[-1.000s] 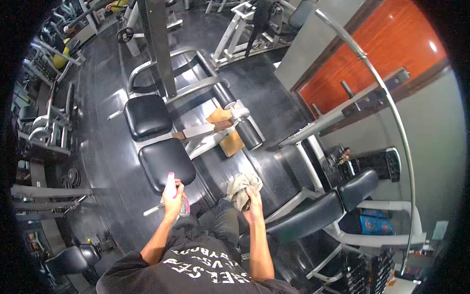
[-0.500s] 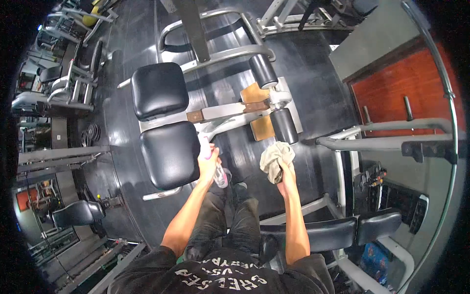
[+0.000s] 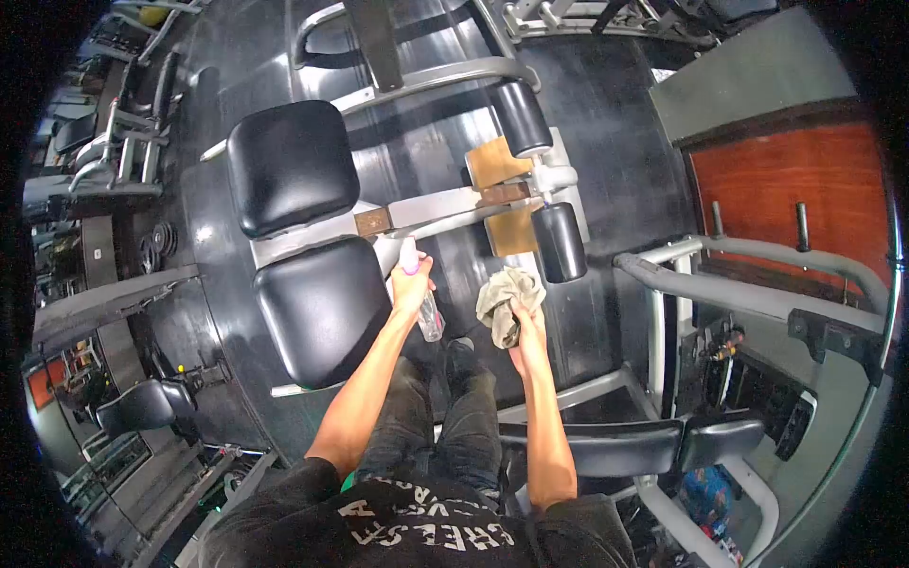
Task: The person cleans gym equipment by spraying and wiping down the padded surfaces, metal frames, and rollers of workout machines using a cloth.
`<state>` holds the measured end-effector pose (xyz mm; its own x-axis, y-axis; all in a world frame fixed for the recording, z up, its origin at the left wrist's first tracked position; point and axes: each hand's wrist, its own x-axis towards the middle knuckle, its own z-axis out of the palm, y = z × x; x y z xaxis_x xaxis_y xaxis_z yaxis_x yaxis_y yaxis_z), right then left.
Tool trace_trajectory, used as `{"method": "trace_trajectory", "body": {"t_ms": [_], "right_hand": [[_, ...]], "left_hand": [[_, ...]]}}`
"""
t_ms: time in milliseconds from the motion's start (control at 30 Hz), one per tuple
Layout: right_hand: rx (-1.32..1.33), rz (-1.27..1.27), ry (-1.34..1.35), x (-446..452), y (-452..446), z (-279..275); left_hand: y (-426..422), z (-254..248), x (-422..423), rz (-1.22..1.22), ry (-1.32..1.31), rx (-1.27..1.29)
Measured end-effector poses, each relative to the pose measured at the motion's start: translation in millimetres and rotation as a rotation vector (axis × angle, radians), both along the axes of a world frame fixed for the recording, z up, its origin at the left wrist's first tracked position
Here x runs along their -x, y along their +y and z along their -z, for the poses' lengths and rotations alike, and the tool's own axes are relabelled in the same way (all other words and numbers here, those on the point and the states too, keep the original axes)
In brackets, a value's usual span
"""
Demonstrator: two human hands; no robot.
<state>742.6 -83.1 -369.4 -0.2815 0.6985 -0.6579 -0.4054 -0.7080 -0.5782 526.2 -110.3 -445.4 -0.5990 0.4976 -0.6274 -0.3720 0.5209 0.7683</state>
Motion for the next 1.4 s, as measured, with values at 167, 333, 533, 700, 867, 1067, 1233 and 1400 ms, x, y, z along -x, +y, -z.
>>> {"method": "trace_trajectory", "body": {"t_ms": [167,333,533,700,867,1067,1233,1400], "right_hand": [[-0.013,0.087,-0.027,14,2,1],[0.067,0.225,0.022,27,3,11],[0.089,0.321,0.223,57,17,31],[0.189,0.29,0.302,86,43,77],[0.026,0.134,-0.031,130,73,128],[-0.758,-0.183,-0.822,194,86,135],[-1.316,-0.735,-0.995,218,73,139],[-1.127,-0.562,-1.095,173,127,207]], "left_hand": [[11,2,1,0.059,-0.052,-0.102],[28,-1,5,0.191,-0.16,-0.141],[54,-50,56,0.28,-0.095,-0.327],[102,-91,121,0.493,0.299,-0.536],[125,-87,166,0.44,0.417,-0.673],[128,-85,183,0.116,0.402,-0.72],[130,-95,190,0.074,0.479,-0.65],[125,-110,188,0.108,0.503,-0.589]]}}
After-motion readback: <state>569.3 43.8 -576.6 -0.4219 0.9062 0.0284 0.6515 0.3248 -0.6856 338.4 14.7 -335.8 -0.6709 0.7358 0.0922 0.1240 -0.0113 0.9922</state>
